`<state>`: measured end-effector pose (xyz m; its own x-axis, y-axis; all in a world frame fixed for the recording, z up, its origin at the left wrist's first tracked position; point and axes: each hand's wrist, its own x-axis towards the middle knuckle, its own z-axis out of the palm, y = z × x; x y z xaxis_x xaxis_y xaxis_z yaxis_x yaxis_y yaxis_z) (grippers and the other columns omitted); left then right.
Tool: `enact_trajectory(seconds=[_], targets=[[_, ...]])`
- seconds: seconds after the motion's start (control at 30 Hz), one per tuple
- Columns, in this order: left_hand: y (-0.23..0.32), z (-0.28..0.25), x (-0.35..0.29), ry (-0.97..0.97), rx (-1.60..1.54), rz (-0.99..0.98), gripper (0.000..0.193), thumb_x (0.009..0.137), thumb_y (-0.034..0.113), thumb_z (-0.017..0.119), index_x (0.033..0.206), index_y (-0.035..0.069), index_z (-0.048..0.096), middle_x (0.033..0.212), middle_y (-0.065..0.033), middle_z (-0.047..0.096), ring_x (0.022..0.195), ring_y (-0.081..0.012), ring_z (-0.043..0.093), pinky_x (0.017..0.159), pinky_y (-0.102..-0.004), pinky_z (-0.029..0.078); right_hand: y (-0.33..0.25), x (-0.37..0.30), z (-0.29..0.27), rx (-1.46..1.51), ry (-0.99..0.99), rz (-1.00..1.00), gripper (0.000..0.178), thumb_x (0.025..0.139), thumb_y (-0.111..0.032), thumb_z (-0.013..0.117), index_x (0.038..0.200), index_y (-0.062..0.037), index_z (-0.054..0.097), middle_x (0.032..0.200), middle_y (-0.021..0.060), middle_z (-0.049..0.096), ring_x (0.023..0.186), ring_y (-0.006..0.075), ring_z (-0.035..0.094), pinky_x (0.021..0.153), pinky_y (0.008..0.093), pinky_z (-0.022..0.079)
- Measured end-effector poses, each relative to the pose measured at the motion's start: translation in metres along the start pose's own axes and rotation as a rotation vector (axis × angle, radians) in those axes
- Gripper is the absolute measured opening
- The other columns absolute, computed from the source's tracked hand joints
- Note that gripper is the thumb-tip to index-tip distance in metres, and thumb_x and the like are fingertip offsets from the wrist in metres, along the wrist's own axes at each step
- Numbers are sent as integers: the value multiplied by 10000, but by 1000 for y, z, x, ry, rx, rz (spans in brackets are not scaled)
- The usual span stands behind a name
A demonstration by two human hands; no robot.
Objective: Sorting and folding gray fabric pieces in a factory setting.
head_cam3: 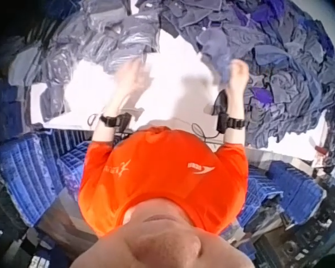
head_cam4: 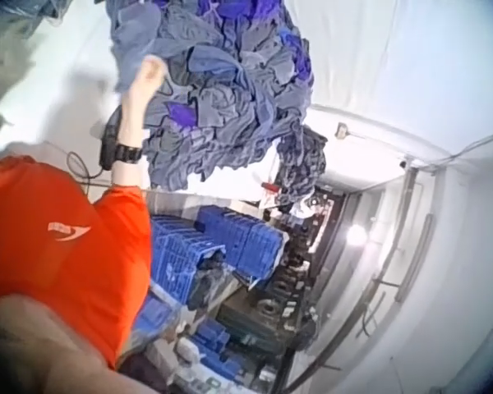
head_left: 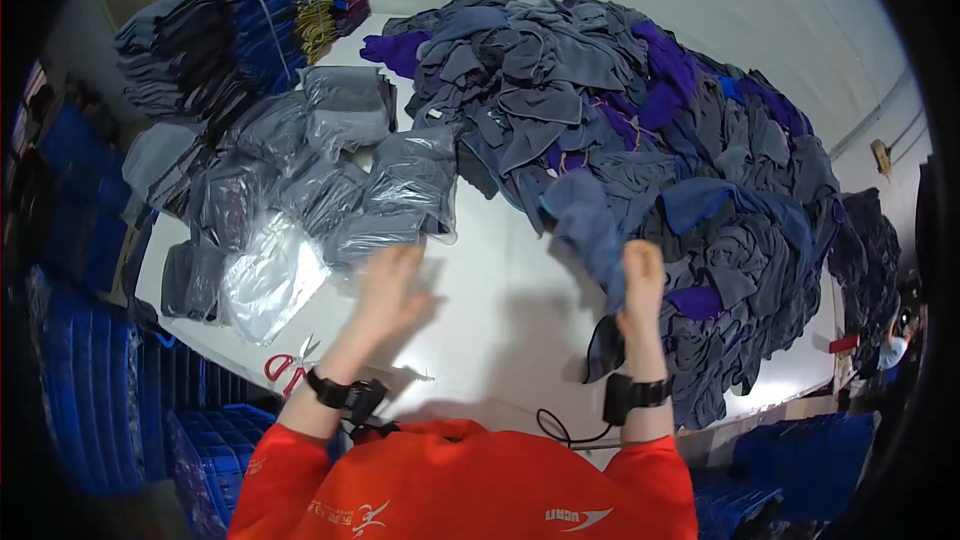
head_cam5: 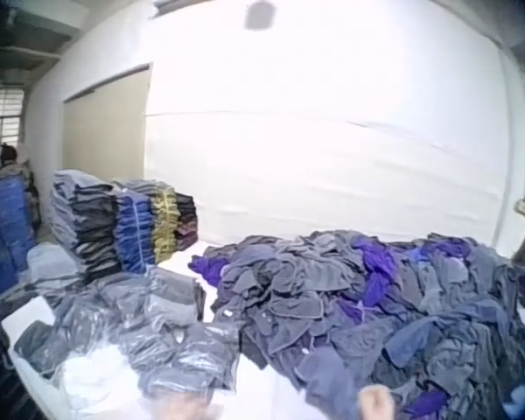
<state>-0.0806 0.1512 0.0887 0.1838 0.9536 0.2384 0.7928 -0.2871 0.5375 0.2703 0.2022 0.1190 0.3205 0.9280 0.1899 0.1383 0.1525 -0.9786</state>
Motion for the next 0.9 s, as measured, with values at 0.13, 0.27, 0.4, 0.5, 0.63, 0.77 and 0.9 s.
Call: enact_trajectory(seconds=[0.13, 0.27, 0.4, 0.5, 0.63, 0.77, 0.9], targets=[[90, 41, 18, -8, -220, 442, 659, 616, 172, 704, 1231, 148, 471, 1271, -146, 404, 1221, -372, 345, 996, -557, 253, -63, -68, 22, -225, -1039, 51, 255, 737, -86, 675, 976, -43, 597, 664, -12, 540, 593, 93, 510, 563, 262, 433], [92, 71, -2, -198, -51, 690, 578, 509, 137, 723, 1066, 179, 573, 1180, 9, 495, 1220, -238, 398, 1026, -633, 130, -136, -82, 6, -49, -1776, -252, 289, 839, -224, 598, 1084, -77, 556, 697, 90, 561, 635, 246, 586, 583, 344, 464], [85, 58, -7, -246, -254, 423, 420, 593, 102, 679, 1005, 133, 604, 978, -10, 603, 1070, -227, 524, 1057, -561, 159, -69, -105, -65, 98, -1348, -257, 236, 869, -219, 526, 1049, -73, 567, 753, 90, 589, 676, 239, 590, 636, 355, 481], [100, 24, 11, -498, -721, -71, 343, 789, 211, 616, 1083, 38, 590, 980, -122, 638, 933, -204, 603, 903, -322, 443, 4, -153, -4, -196, -626, 97, 230, 879, -276, 497, 956, -82, 593, 794, 71, 599, 709, 219, 587, 682, 356, 483], [75, 40, 1, -582, -1531, -682, 467, 913, 420, 482, 1100, 3, 575, 1044, -84, 624, 955, -186, 598, 818, -290, 486, 78, -123, 14, 390, -375, 594, 353, 903, -387, 444, 1093, -100, 526, 1056, 58, 542, 959, 215, 513, 854, 367, 419], [60, 56, -13, -542, -1566, -775, 605, 905, 511, 426, 1187, -16, 521, 1131, -78, 586, 1012, -151, 566, 882, -288, 448, 56, -109, 51, 837, -611, 855, 373, 883, -271, 544, 1190, -66, 495, 1206, 85, 534, 1129, 218, 486, 980, 385, 374], [30, 44, -1, -548, -2167, -358, 574, 958, 440, 304, 1321, 1, 376, 1317, -133, 455, 1211, -234, 448, 1024, -369, 342, 14, -91, 34, 994, -619, 541, 324, 900, -316, 513, 1087, -51, 517, 1140, 119, 556, 1097, 236, 520, 964, 386, 403]])
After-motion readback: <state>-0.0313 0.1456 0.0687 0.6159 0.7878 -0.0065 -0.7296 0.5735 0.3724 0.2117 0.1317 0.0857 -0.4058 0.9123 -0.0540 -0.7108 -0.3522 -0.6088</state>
